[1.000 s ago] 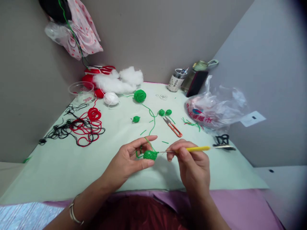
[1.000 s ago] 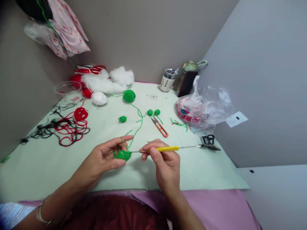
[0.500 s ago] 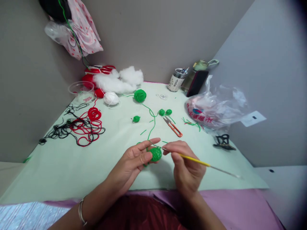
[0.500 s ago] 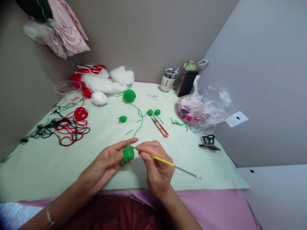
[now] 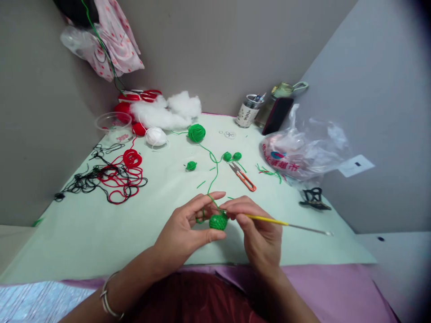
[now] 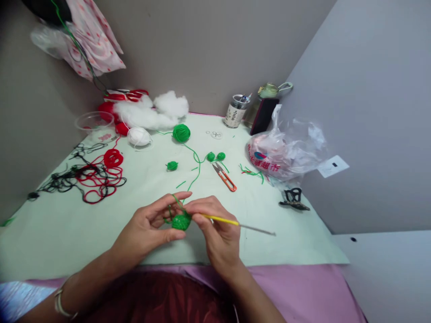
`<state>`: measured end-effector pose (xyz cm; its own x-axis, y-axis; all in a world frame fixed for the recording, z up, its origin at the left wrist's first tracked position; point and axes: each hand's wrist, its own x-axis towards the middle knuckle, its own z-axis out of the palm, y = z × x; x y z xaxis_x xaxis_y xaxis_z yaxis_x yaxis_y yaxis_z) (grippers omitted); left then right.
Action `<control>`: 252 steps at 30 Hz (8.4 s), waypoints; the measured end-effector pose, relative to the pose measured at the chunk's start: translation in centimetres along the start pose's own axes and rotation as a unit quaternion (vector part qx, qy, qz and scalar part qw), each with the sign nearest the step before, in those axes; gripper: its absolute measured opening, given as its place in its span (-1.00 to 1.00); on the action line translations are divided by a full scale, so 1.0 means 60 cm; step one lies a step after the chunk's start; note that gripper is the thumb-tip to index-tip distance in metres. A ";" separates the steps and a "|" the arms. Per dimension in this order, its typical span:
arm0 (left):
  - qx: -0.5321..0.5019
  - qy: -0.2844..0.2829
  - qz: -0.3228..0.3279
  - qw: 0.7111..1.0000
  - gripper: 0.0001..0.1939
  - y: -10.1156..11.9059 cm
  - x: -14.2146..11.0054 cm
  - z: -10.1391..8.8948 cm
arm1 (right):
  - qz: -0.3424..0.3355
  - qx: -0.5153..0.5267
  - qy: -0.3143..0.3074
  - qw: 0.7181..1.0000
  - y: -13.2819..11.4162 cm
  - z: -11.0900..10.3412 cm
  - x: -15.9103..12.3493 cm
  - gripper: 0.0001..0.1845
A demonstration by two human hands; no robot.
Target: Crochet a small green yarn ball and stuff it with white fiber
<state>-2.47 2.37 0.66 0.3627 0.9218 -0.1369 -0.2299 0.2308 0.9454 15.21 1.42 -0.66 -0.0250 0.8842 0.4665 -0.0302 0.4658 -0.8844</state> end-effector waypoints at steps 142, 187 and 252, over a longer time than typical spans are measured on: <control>0.159 0.030 0.053 0.985 -0.41 -0.017 0.004 -0.003 | 0.142 0.167 -0.030 0.975 0.025 -0.016 -0.004 -0.85; -0.153 -0.039 -0.093 0.983 -0.24 -0.025 -0.007 -0.014 | -0.032 -0.048 -0.065 0.996 0.003 -0.022 -0.017 -0.75; 0.096 -0.049 0.029 0.994 -0.31 -0.016 -0.008 -0.021 | 0.161 0.226 -0.067 0.958 0.023 -0.013 -0.015 -0.84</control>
<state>-3.54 2.09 -0.57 0.4422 0.8949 -0.0608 -0.0791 0.1064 0.9912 15.97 1.30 -2.34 -0.2320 0.9529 0.1953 -0.4288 0.0800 -0.8999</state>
